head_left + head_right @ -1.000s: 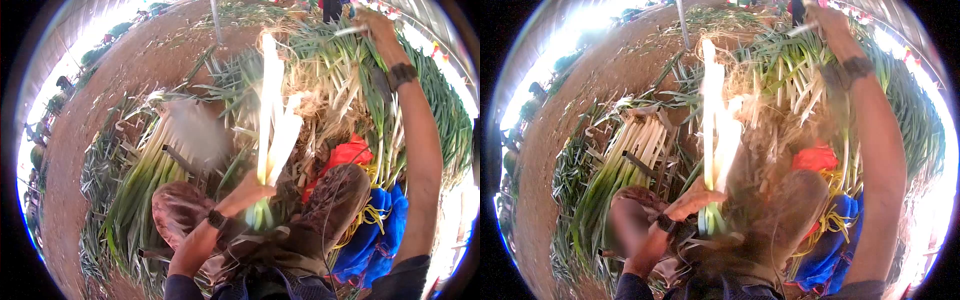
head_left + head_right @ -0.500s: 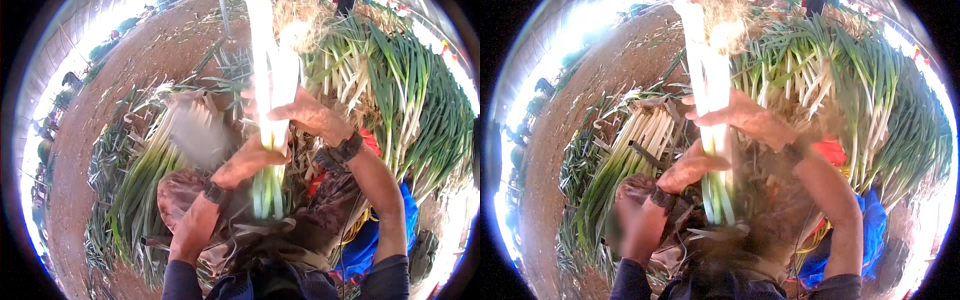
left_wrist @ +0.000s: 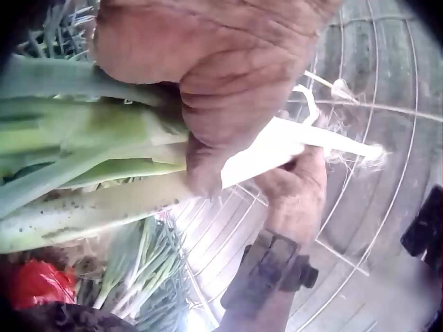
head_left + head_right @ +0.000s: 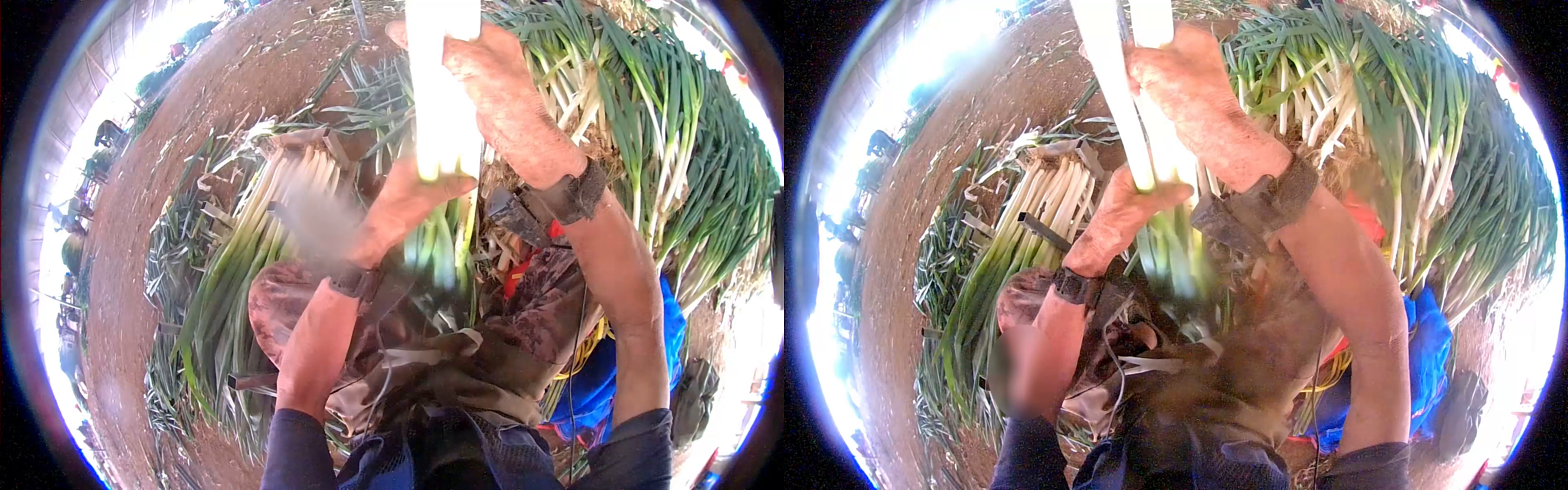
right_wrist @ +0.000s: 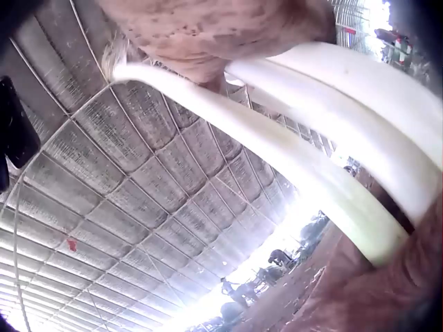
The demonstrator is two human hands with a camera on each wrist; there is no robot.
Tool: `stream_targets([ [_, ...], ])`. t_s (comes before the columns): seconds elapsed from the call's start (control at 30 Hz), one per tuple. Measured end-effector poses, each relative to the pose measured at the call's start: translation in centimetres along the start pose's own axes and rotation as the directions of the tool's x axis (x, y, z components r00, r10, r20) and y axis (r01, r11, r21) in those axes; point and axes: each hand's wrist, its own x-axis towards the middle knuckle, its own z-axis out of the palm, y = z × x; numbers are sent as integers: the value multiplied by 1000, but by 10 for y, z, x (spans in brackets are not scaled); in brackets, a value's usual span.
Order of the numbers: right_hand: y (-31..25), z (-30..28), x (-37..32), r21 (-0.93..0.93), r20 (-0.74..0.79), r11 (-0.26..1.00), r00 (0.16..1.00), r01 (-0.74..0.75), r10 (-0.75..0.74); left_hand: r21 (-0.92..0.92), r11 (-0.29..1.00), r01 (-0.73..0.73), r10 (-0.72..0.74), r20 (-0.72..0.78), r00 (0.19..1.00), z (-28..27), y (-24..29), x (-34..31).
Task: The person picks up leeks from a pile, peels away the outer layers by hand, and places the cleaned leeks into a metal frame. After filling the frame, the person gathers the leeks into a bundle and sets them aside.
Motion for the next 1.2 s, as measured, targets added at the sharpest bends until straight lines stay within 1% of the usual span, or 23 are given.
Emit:
stream_targets([
  [0.03, 9, -9, 1, -50, 60, 998, 998, 39, -36, -155, 988, 16, -8, 55, 998, -2, 3, -5],
  [0.07, 8, -12, 0, -52, 59, 998, 997, 46, -43, -153, 988, 11, -2, 58, 998, -4, 1, -8],
  [0.13, 7, -17, -2, 114, 138, 987, 986, -111, 94, -366, 930, 4, 47, 130, 990, -11, -4, -15],
  [0.17, 8, -20, -2, 111, 148, 989, 986, -93, 76, -383, 924, 2, 63, 158, 985, -15, 1, -22],
  [0.2, 11, -25, -2, 243, 271, 961, 960, -133, 64, -349, 937, 12, 47, 160, 986, -17, 2, -25],
  [0.23, 17, -30, -2, 362, 387, 912, 921, -192, 40, -318, 948, 27, 27, 163, 986, -19, -1, -28],
  [0.27, 17, -30, 1, 517, 601, 791, 797, -328, -63, -181, 982, 60, -36, 130, 991, -18, -7, -28],
  [0.3, 18, -30, 1, 512, 606, 796, 793, -324, -67, -179, 983, 49, -26, 128, 991, -20, -11, -31],
  [0.37, 20, -22, -10, 522, 478, 823, 876, -224, -64, -200, 968, 151, -129, 120, 984, -26, -15, -34],
  [0.4, 18, -18, -17, 526, 367, 823, 930, -217, 11, -243, 955, 172, -149, 111, 983, -27, -17, -36],
  [0.43, 20, -17, -15, 525, 371, 824, 929, -213, 3, -238, 957, 165, -143, 107, 984, -27, -18, -38],
  [0.5, 32, -19, -10, 562, 333, 789, 941, -249, 59, -247, 959, 140, -129, 62, 990, -26, -18, -41],
  [0.53, 37, -20, -9, 559, 336, 792, 940, -246, 54, -274, 948, 159, -142, 79, 987, -26, -20, -42],
  [0.6, 41, -21, -8, 580, 281, 782, 957, -229, 71, -260, 952, 160, -145, 76, 987, -28, -23, -42],
  [0.63, 43, -21, -8, 579, 285, 783, 956, -226, 66, -248, 954, 168, -154, 76, 985, -29, -24, -43],
  [0.7, 42, -19, -11, 538, 220, 829, 975, -152, 36, -263, 951, 165, -151, 72, 986, -29, -20, -45],
  [0.8, 42, -19, -13, 469, 197, 868, 977, -163, 77, -221, 960, 169, -161, 53, 986, -29, -17, -47],
  [0.9, 44, -18, -17, 429, 187, 888, 978, -167, 94, -190, 975, 116, -120, -13, 993, -26, -14, -50],
  [0.97, 57, -13, -20, 437, 155, 884, 982, -164, 106, -140, 983, 121, -124, -9, 992, -29, -23, -49],
  [1.03, 70, -13, -24, 446, 124, 880, 985, -165, 121, -157, 980, 119, -124, -25, 992, -29, -26, -48],
  [1.1, 76, -16, -25, 265, 111, 957, 990, -115, 88, -170, 979, 112, -121, -43, 992, -27, -23, -46],
  [1.13, 80, -16, -26, 266, 114, 957, 989, -118, 90, -164, 981, 101, -113, -67, 991, -25, -21, -46],
  [1.2, 86, -16, -30, 59, 67, 985, 985, -163, 159, -160, 983, 93, -109, -90, 990, -27, -22, -44],
])
